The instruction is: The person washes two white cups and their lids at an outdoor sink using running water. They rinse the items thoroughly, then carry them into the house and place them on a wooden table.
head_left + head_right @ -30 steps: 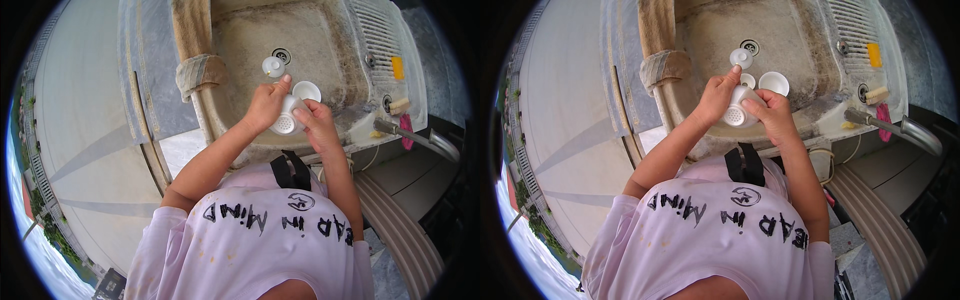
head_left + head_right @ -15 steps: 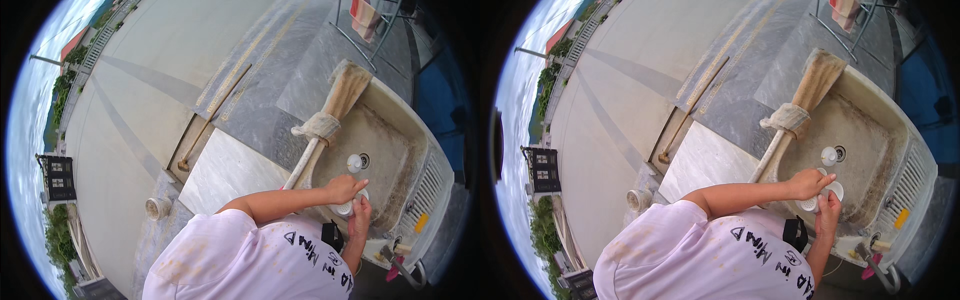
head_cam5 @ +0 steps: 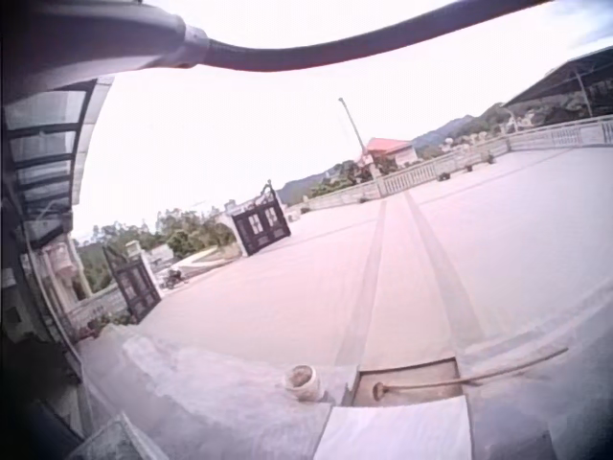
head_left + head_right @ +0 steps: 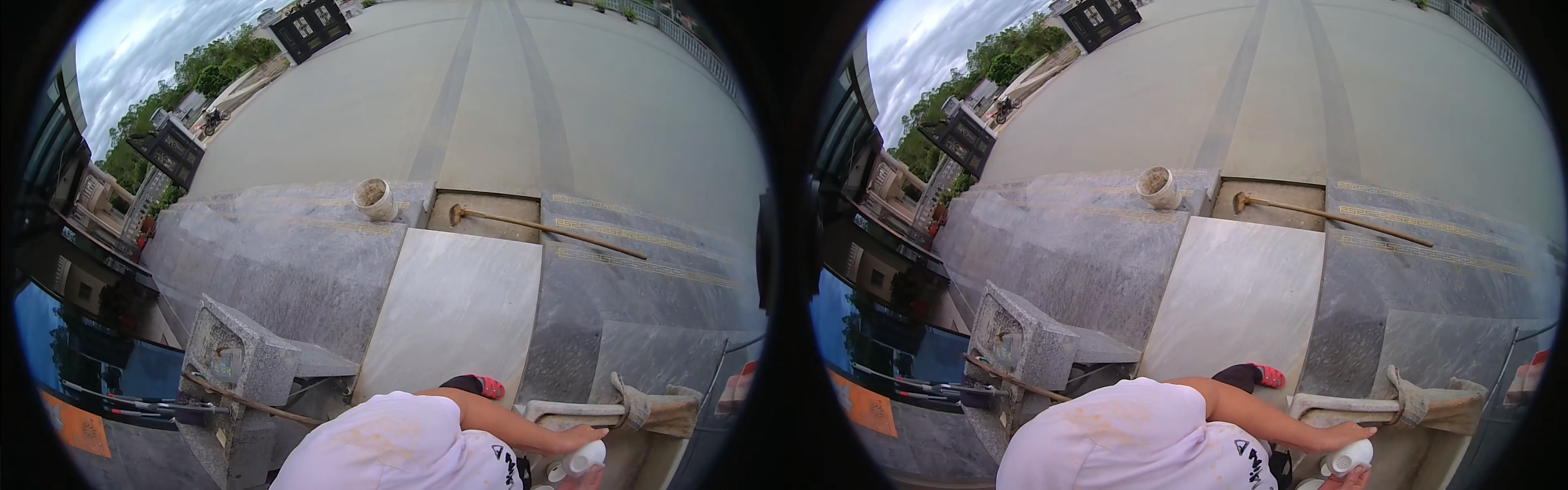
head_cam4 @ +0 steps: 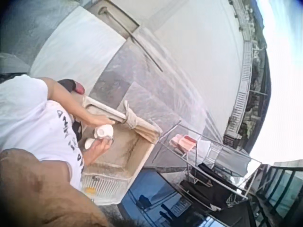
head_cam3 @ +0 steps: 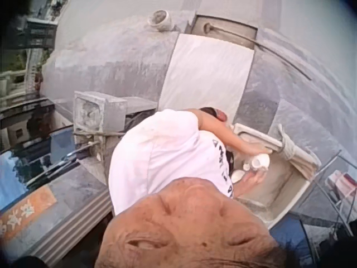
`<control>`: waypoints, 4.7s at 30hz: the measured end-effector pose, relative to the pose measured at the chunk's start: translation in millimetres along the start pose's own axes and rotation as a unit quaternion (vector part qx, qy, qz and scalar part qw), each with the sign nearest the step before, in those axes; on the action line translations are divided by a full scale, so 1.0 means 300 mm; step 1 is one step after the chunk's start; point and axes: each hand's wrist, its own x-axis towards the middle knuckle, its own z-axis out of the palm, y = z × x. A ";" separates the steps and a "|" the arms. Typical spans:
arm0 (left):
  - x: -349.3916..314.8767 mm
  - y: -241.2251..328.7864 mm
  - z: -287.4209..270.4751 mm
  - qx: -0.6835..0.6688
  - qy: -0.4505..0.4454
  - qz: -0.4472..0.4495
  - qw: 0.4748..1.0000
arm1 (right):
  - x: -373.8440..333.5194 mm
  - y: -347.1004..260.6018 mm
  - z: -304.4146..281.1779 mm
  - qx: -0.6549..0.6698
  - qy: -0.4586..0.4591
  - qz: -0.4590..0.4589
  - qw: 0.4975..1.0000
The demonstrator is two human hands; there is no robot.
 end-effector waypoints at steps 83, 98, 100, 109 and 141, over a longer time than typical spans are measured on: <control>0.110 0.117 -0.018 0.185 0.098 0.048 0.977 | 0.018 -0.074 0.233 -0.223 0.006 -0.064 0.973; -0.029 0.207 -0.292 0.119 0.298 0.128 0.938 | 0.071 0.024 0.481 -0.338 -0.229 -0.004 0.913; -0.060 0.234 -0.306 0.082 0.317 0.142 0.934 | 0.070 0.034 0.499 -0.344 -0.241 -0.007 0.908; -0.156 0.319 -0.323 0.085 0.342 0.186 0.917 | 0.041 0.049 0.519 -0.365 -0.269 -0.027 0.891; 0.045 0.070 0.084 0.226 0.029 0.047 0.973 | -0.123 -0.048 0.053 -0.392 0.149 -0.253 0.872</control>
